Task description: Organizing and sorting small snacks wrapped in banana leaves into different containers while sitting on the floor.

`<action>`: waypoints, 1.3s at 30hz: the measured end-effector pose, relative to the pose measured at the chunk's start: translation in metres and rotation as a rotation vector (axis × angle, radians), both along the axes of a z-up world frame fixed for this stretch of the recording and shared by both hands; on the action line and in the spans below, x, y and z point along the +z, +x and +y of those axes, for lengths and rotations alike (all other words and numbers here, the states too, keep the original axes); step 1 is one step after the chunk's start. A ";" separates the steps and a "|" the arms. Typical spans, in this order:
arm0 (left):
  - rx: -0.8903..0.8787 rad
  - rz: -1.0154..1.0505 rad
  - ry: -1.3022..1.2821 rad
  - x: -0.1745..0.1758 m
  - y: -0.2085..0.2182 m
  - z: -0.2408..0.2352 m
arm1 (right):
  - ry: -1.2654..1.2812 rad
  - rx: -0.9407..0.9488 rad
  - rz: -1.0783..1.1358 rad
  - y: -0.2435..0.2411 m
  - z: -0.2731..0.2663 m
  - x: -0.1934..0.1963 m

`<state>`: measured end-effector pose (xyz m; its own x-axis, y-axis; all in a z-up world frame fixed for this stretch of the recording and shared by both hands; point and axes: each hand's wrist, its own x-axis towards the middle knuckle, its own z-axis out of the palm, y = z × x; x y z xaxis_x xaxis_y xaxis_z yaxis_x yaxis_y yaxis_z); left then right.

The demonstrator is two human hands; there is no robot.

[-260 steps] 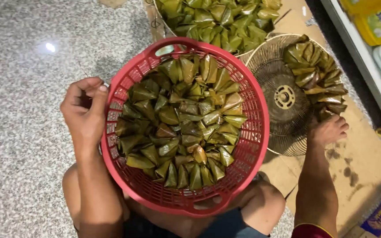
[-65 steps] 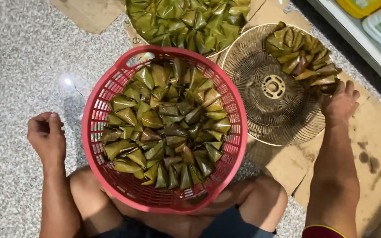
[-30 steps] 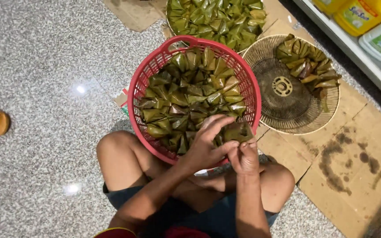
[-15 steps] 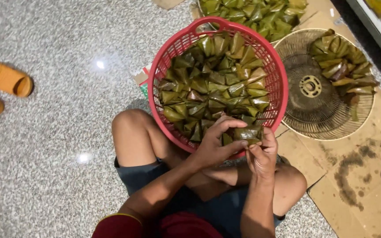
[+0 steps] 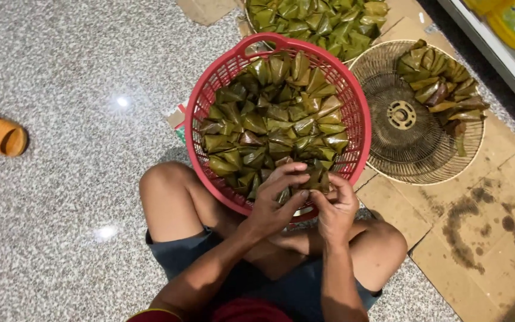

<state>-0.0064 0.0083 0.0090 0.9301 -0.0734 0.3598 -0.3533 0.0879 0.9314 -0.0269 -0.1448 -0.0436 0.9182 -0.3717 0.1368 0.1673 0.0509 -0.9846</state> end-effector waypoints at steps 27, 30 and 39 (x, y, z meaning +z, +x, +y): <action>-0.379 -0.139 1.005 -0.071 0.163 -0.018 | -0.096 -0.406 -0.072 0.049 -0.112 -0.078; -0.417 -0.198 1.147 -0.060 0.159 -0.025 | -0.116 -0.387 -0.069 0.051 -0.113 -0.081; -0.152 -0.815 1.198 -0.109 0.164 -0.043 | -0.150 -0.352 -0.010 0.049 -0.110 -0.078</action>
